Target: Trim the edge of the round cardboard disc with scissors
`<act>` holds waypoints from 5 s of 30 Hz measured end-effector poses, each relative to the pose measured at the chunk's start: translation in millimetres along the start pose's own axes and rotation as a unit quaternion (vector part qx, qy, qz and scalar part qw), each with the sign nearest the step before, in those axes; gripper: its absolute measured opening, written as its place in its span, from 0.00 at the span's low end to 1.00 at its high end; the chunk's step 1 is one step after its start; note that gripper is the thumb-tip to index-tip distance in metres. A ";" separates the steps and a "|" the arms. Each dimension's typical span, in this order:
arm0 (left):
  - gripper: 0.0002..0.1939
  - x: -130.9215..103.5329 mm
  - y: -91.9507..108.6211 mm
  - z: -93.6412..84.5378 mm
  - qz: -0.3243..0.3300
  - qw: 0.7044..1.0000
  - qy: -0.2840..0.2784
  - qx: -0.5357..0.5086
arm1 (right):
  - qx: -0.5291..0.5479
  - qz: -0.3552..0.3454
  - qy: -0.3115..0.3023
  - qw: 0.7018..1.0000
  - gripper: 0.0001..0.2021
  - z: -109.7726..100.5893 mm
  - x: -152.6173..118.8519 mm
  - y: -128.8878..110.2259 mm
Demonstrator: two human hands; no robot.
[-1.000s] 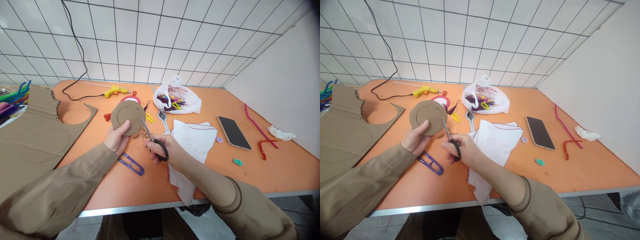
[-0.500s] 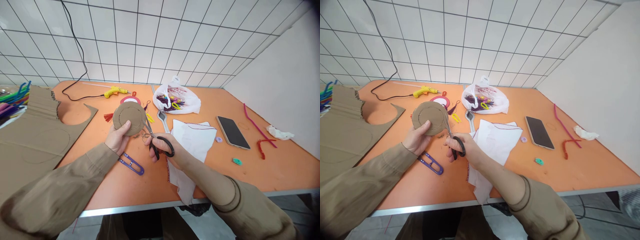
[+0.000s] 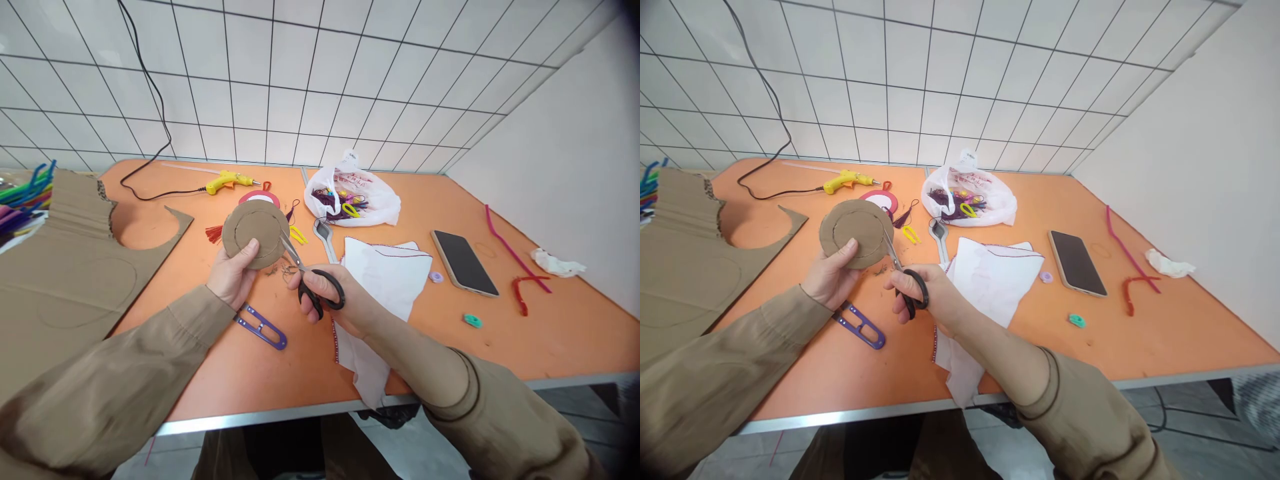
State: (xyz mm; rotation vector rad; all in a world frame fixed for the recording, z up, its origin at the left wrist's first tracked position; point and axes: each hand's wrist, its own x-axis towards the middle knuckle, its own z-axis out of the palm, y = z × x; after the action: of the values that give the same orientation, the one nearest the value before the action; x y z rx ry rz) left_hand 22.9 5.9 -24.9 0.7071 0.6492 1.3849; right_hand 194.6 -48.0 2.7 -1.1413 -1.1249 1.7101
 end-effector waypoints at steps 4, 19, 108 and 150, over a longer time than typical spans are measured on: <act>0.20 -1.0 0.1 0.7 0.008 1.000 0.003 0.004 | -0.008 0.003 -0.006 1.000 0.27 -0.3 1.3 0.3; 0.23 -2.4 1.6 2.7 0.011 1.000 0.006 0.004 | -0.040 0.015 0.011 0.999 0.24 1.6 3.0 1.3; 0.18 -5.9 11.7 -8.1 -0.162 0.974 -0.126 0.101 | -0.033 -0.170 0.086 0.981 0.12 -3.4 13.0 2.9; 0.16 1.8 8.9 -9.6 -0.123 0.962 -0.167 0.177 | 0.019 -0.207 0.147 0.967 0.11 -9.4 17.3 3.5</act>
State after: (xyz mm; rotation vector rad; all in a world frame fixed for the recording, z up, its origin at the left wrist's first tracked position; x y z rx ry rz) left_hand 10.1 8.8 -24.1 1.0785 0.6945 0.8997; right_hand 198.0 -30.9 -7.0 -1.0114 -1.0503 1.1921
